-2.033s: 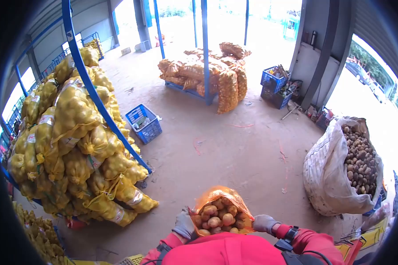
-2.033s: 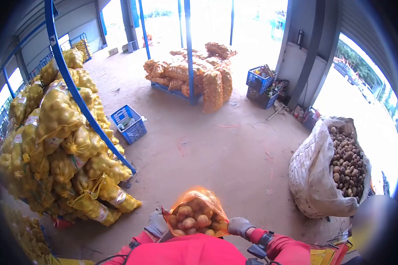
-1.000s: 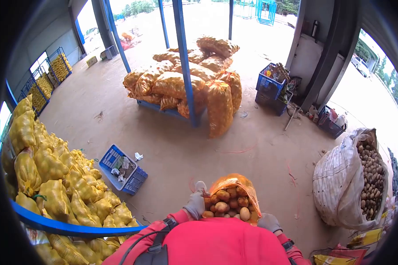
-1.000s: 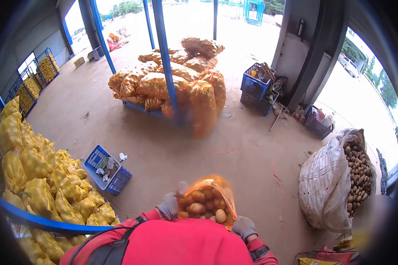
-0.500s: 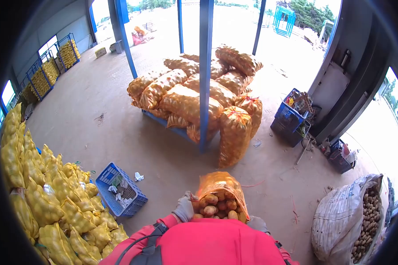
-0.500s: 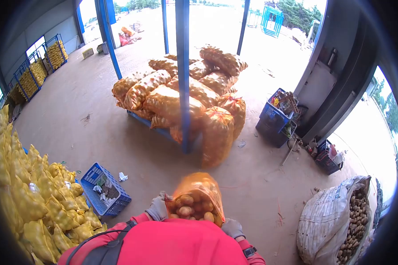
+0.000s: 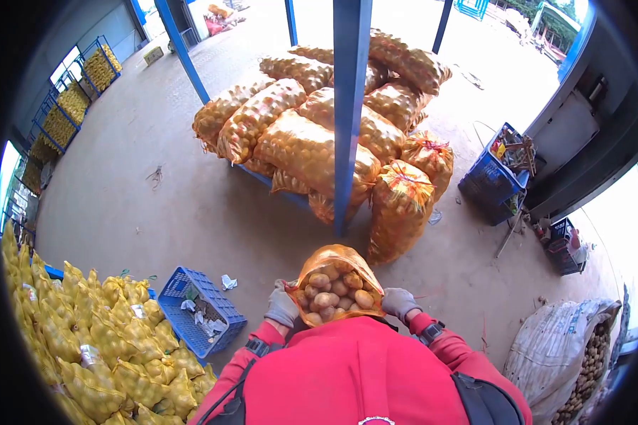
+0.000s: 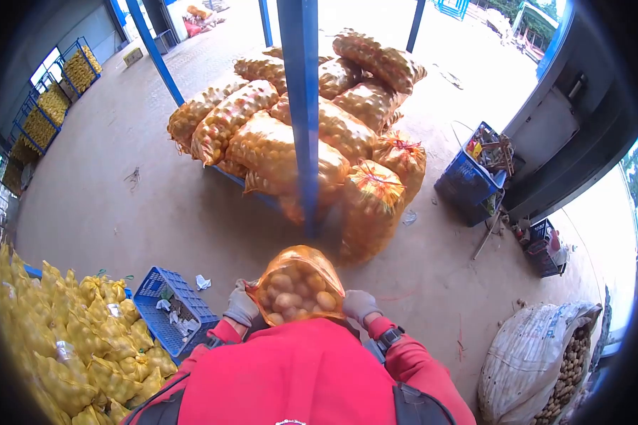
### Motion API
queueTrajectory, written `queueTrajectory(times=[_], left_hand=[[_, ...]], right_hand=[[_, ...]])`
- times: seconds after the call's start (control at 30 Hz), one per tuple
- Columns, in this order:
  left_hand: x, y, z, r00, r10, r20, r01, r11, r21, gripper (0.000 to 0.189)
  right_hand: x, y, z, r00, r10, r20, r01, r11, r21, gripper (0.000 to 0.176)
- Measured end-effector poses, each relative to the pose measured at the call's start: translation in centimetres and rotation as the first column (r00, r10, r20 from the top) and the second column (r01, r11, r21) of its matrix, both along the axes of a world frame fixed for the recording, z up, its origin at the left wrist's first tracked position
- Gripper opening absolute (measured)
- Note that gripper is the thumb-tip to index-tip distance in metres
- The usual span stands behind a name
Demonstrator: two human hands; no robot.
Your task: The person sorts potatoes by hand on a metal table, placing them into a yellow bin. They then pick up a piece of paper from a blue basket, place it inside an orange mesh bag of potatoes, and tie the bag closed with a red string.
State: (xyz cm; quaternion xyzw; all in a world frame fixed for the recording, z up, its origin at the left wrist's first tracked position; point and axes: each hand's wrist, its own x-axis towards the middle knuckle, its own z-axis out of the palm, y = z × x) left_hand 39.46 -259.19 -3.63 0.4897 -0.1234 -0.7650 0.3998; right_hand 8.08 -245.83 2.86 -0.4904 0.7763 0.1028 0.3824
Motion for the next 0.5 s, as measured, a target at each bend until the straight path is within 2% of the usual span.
queueTrajectory(times=[0.03,0.07,0.17,0.2,0.27,0.33,0.37,0.4,0.47,0.5], left_hand=[[-0.7,-2.6,-0.8,1.000,-0.002,0.016,0.003,1.000,-0.014,0.039],[-1.5,-5.4,-3.8,0.999,0.014,0.031,-0.013,1.000,-0.023,0.038],[-4.0,-12.4,-14.7,0.993,-0.048,0.104,0.052,0.998,-0.029,0.043],[-5.5,-13.6,-15.4,0.997,-0.014,0.075,0.014,1.000,-0.009,0.043],[-8.5,-17.5,-13.8,0.995,0.098,0.036,-0.099,0.994,0.043,0.043],[-10.6,-19.6,-7.9,0.976,0.078,0.203,-0.094,0.993,0.069,0.046],[-10.8,-21.8,-11.6,0.945,0.008,0.327,-0.035,0.996,0.078,0.044],[-11.5,-23.9,-15.2,0.899,-0.056,0.435,0.019,0.996,0.090,0.044],[-13.8,-27.1,-12.5,0.757,-0.110,0.644,0.090,0.994,0.064,0.042],[-14.5,-27.7,-10.5,0.659,-0.147,0.738,0.134,0.988,0.078,0.040]], right_hand=[[0.0,-2.8,0.2,1.000,-0.009,-0.008,0.009,1.000,0.024,0.032],[-0.4,-5.0,-0.9,1.000,-0.014,-0.023,0.014,0.999,0.035,0.032],[-3.4,-11.3,-8.5,0.999,-0.007,-0.045,0.011,0.994,0.105,0.040],[-4.1,-13.3,-9.8,1.000,0.014,-0.019,-0.011,0.988,0.152,0.038],[-4.8,-15.8,-14.4,0.993,0.014,-0.116,-0.013,1.000,0.014,0.031],[-8.8,-17.5,-19.5,0.962,0.267,-0.053,-0.265,0.963,0.050,0.025],[-12.0,-17.5,-23.7,0.766,0.640,-0.059,-0.643,0.765,-0.041,0.023],[-13.0,-19.4,-22.0,0.714,0.699,-0.042,-0.699,0.715,0.002,0.023],[-13.7,-23.5,-16.7,0.599,0.800,-0.010,-0.797,0.598,0.079,0.023],[-14.6,-24.2,-17.4,0.541,0.839,-0.052,-0.839,0.543,0.038,0.025]])
